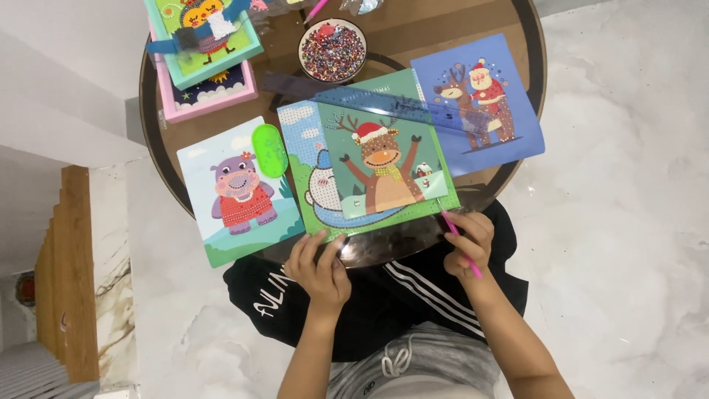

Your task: A person is performing a diamond painting craft, using a specialized pen to place small beads onto a sticky card and a ruler to align them into straight rows.

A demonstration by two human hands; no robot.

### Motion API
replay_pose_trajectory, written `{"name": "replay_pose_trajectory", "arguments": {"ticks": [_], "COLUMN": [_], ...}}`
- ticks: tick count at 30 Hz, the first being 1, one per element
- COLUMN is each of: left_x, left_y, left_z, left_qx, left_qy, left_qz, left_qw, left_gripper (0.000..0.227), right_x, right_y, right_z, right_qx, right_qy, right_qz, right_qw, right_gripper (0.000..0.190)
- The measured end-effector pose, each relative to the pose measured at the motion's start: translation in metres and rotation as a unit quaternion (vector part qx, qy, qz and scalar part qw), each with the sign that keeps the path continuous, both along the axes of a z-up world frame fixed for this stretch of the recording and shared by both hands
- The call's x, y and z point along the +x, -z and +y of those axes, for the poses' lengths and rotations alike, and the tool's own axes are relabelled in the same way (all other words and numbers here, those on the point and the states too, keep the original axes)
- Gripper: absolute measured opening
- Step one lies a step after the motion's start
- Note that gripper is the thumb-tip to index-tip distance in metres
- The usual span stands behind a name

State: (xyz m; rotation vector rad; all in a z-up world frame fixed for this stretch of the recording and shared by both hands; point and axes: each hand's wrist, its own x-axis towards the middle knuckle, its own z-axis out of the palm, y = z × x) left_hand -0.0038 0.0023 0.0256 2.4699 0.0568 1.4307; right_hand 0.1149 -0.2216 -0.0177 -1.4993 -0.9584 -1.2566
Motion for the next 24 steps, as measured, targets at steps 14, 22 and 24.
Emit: {"name": "replay_pose_trajectory", "arguments": {"ticks": [14, 22, 24], "left_x": [-0.002, -0.001, -0.001], "left_y": [0.021, 0.016, 0.017], "left_z": [0.000, -0.008, -0.008], "left_qx": [0.006, -0.034, -0.033], "left_qy": [0.000, -0.031, -0.032], "left_qz": [-0.023, -0.016, -0.014], "left_qw": [1.000, 0.999, 0.999], "left_gripper": [0.037, 0.047, 0.047], "right_x": [0.002, 0.002, 0.001], "right_y": [0.024, 0.008, 0.011], "right_z": [-0.003, 0.015, 0.014], "right_qx": [0.035, 0.085, 0.090], "right_qy": [-0.022, 0.031, 0.033], "right_qz": [0.001, -0.011, -0.009], "right_qw": [0.999, 0.996, 0.995], "right_gripper": [0.055, 0.043, 0.044]}}
